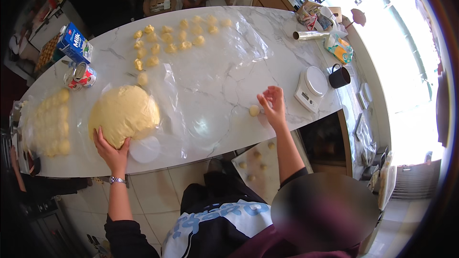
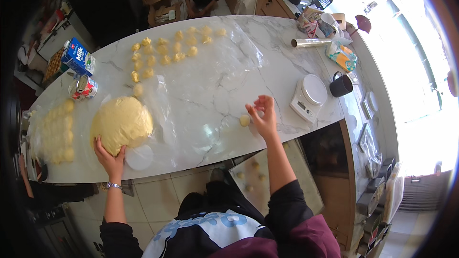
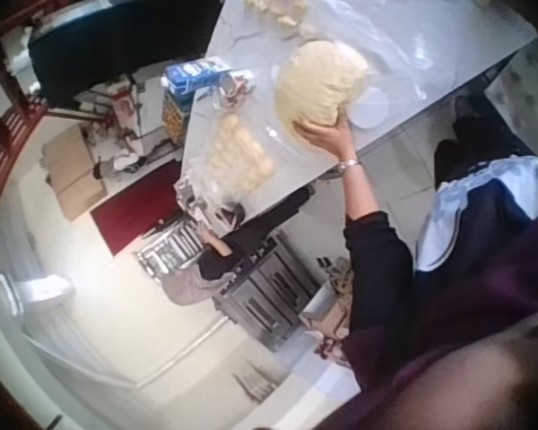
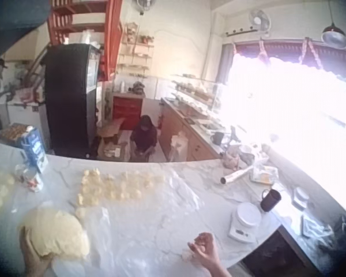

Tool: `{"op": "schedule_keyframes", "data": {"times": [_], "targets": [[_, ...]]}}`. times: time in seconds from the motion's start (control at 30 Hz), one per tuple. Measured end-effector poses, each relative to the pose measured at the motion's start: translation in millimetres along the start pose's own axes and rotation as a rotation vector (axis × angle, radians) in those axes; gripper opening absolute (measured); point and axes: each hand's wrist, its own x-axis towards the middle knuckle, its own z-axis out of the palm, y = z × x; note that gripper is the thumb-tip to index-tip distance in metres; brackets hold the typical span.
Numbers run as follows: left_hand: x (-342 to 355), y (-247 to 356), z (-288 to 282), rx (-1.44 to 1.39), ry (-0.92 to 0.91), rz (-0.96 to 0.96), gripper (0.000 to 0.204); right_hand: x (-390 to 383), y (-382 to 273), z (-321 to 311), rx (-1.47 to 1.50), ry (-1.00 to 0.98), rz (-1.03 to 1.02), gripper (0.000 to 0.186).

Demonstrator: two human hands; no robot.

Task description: The person picks up a metal baking tray from a shelf, shakes it, and then places small pieces of dough onto it one by one from a work surface.

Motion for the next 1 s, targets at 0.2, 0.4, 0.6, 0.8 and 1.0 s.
{"op": "schedule_keyframes", "data": {"times": [0.2, 0.4, 0.6, 0.8, 1.0], "targets": [[-6, -10, -9, 0.043, 0.017, -0.009, 0.093, -38, -12, 2, -0.295, -0.392, -0.192, 0.025], [-4, -5, 0, 0.009, -0.002, 0.035, 0.095, 12, -6, 34, -0.456, -0.123, -0.206, 0.017], [-5, -11, -4, 0.017, -0.009, 0.036, 0.093, -63, -32, 21, -0.271, -0.060, -0.110, 0.038], [-2, -20, 8, 0.004, -0.023, 0.087, 0.087, -41, -33, -40, 0.057, -0.253, 0.094, 0.055], [-8, -36, 1, 0.106, -0.053, 0.069, 0.082, -143, 28, -172, 0.590, 0.196, 0.579, 0.046]]}}
